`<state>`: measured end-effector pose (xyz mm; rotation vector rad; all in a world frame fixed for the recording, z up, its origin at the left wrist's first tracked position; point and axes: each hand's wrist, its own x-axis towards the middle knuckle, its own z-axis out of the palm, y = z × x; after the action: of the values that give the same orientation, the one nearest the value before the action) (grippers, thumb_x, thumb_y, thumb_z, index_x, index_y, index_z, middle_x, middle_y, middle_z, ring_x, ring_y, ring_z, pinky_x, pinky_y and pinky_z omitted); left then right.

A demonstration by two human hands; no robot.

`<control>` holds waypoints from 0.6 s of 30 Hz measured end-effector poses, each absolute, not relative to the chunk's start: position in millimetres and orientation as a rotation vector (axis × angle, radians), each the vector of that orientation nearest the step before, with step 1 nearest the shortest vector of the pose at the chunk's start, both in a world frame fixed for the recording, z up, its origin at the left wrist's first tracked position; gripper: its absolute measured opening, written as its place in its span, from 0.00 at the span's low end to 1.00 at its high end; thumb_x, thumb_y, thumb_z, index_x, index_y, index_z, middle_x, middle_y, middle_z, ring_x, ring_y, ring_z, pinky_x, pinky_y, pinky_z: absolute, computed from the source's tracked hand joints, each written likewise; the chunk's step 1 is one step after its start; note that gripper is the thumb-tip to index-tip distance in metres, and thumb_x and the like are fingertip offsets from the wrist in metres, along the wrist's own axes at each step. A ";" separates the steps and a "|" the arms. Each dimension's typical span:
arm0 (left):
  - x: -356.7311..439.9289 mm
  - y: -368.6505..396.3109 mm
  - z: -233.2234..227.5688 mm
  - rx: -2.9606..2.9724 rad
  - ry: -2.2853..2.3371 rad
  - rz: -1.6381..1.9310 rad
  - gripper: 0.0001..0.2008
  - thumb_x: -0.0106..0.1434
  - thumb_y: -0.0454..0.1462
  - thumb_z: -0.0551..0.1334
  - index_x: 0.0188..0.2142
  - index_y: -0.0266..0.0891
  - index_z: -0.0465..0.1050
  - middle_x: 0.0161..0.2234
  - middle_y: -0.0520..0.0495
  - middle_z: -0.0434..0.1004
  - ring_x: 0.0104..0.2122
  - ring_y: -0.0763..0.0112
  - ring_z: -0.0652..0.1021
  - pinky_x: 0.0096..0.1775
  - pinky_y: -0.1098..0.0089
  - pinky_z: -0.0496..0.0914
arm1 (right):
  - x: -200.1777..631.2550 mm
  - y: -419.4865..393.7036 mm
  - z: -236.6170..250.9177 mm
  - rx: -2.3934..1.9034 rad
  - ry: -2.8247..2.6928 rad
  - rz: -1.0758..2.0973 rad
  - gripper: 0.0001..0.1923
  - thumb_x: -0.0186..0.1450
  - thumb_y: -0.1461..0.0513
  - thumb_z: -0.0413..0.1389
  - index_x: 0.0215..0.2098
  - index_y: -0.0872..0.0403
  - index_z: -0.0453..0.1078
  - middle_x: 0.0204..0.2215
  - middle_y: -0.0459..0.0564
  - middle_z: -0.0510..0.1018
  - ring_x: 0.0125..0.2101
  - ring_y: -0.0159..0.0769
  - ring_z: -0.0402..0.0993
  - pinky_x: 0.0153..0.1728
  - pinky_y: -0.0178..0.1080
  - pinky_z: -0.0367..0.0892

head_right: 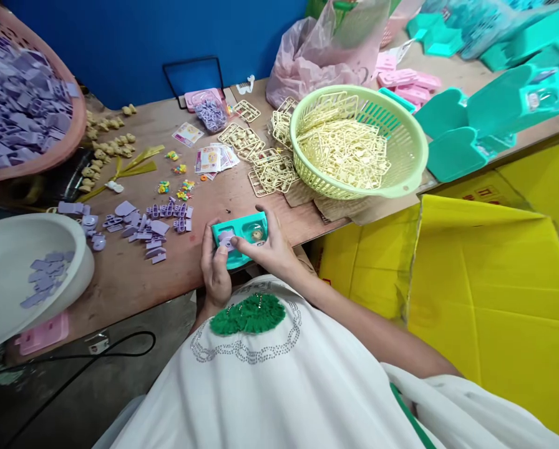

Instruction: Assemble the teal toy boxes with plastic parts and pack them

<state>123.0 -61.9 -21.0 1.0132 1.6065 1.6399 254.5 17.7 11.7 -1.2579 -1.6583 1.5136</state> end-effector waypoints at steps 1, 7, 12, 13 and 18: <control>123.3 -60.9 -20.8 1.013 1.616 1.626 0.33 0.75 0.56 0.55 0.71 0.42 0.64 0.72 0.37 0.67 0.70 0.51 0.71 0.69 0.56 0.67 | 253.7 18.8 12.5 -1.285 -1.589 1.577 0.55 0.60 0.41 0.70 0.77 0.49 0.54 0.47 0.52 0.79 0.45 0.42 0.78 0.46 0.43 0.80; 122.7 -56.2 -17.9 1.006 1.669 1.593 0.31 0.77 0.56 0.54 0.70 0.43 0.64 0.72 0.39 0.67 0.70 0.56 0.71 0.68 0.61 0.68 | 250.6 25.4 19.3 -1.344 -1.396 1.743 0.59 0.57 0.41 0.72 0.77 0.50 0.55 0.53 0.54 0.78 0.49 0.44 0.78 0.51 0.45 0.79; 117.7 -54.9 -17.4 0.995 1.713 1.544 0.30 0.77 0.56 0.54 0.70 0.43 0.65 0.71 0.39 0.68 0.70 0.54 0.71 0.68 0.60 0.67 | 251.7 30.1 14.5 -1.345 -1.499 1.683 0.55 0.59 0.42 0.72 0.77 0.48 0.58 0.53 0.54 0.79 0.51 0.46 0.78 0.54 0.48 0.78; 116.9 -54.9 -17.4 0.980 1.717 1.542 0.31 0.76 0.56 0.54 0.69 0.43 0.65 0.71 0.39 0.68 0.69 0.54 0.71 0.68 0.59 0.67 | 251.8 30.6 13.4 -1.333 -1.514 1.675 0.54 0.59 0.43 0.72 0.77 0.48 0.58 0.52 0.53 0.80 0.50 0.45 0.79 0.52 0.46 0.79; 116.9 -54.5 -18.9 0.930 1.786 1.545 0.32 0.74 0.57 0.56 0.67 0.41 0.67 0.68 0.37 0.71 0.67 0.51 0.72 0.67 0.56 0.68 | 248.9 32.2 14.0 -1.360 -1.568 1.591 0.52 0.56 0.44 0.73 0.72 0.47 0.62 0.45 0.49 0.79 0.44 0.40 0.77 0.44 0.42 0.78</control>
<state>116.9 -54.5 -18.9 0.9302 1.7864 1.5451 248.9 32.2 14.0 -1.3595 -1.5676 1.5910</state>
